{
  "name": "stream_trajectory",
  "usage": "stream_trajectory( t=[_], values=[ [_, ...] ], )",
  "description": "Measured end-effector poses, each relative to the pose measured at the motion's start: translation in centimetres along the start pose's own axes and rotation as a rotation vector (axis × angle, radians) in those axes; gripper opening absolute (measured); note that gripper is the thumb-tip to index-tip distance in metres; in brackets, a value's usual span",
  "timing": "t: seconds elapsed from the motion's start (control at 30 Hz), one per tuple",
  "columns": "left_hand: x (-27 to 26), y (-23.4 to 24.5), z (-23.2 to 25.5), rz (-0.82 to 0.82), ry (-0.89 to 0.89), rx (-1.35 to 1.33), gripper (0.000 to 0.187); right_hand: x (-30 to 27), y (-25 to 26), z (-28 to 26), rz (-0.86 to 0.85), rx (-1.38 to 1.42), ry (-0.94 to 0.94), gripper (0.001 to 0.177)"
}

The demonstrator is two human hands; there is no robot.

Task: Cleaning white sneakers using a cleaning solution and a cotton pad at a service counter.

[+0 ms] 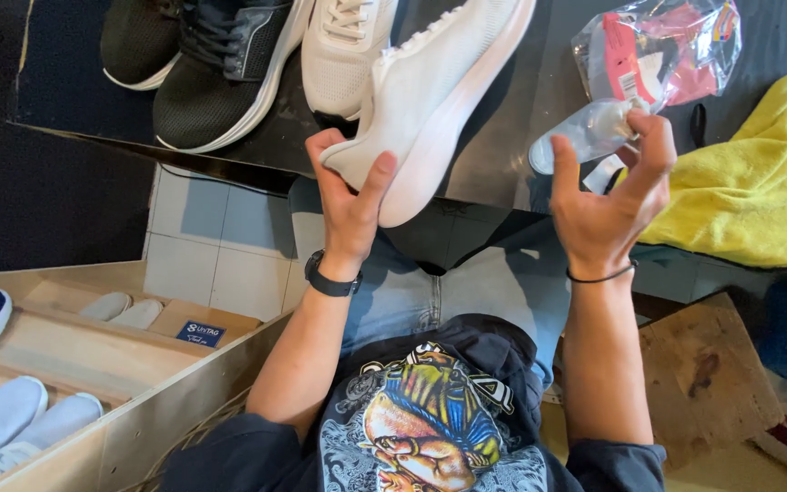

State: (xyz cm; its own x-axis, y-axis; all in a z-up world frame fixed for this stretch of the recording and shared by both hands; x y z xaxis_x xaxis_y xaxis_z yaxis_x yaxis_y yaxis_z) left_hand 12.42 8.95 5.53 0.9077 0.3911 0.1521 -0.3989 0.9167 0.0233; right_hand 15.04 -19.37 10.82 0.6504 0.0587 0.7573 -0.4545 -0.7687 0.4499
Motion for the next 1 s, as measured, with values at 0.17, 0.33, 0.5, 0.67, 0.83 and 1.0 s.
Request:
stream_trajectory(
  t=[0.17, 0.33, 0.5, 0.67, 0.83, 1.0],
  values=[
    [0.1, -0.5, 0.8, -0.082, -0.080, -0.016, 0.062, 3.6, 2.0, -1.9, 0.121, -0.008, 0.249, 0.016],
    [-0.1, -1.7, 2.5, -0.247, -0.264, 0.140, 0.089, 3.9, 2.4, -2.3, 0.069, -0.072, 0.234, 0.020],
    [-1.1, -2.6, 3.0, -0.319, -0.328, 0.339, 0.153, 3.9, 2.0, -3.7, 0.061, 0.016, 0.194, 0.011],
    [-1.2, -2.8, 3.8, -0.393, -0.299, 0.355, 0.127, 3.4, 2.0, -3.3, 0.072, -0.004, 0.184, 0.011],
    [-1.6, -1.3, 4.7, -0.207, -0.492, 0.493, 0.091, 3.3, 2.1, -3.2, 0.094, 0.004, 0.176, 0.009],
    [-2.5, 0.2, 6.6, 0.030, -0.697, 0.784, 0.095, 3.4, 2.3, -3.6, 0.095, -0.033, 0.195, 0.010]
  ],
)
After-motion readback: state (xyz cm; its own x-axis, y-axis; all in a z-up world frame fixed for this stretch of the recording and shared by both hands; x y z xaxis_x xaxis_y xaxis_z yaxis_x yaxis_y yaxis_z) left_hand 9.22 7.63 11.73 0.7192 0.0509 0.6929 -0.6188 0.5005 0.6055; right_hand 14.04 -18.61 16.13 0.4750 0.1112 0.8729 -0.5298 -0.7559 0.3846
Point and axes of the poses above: each hand's wrist, its own x-axis towards the middle knuckle, its own y-axis out of the back of the hand, z = x × y, the point moved 8 cm from there along x, towards the middle knuckle, and after that the axes turned 4 degrees about x, right-handed, at the moved point
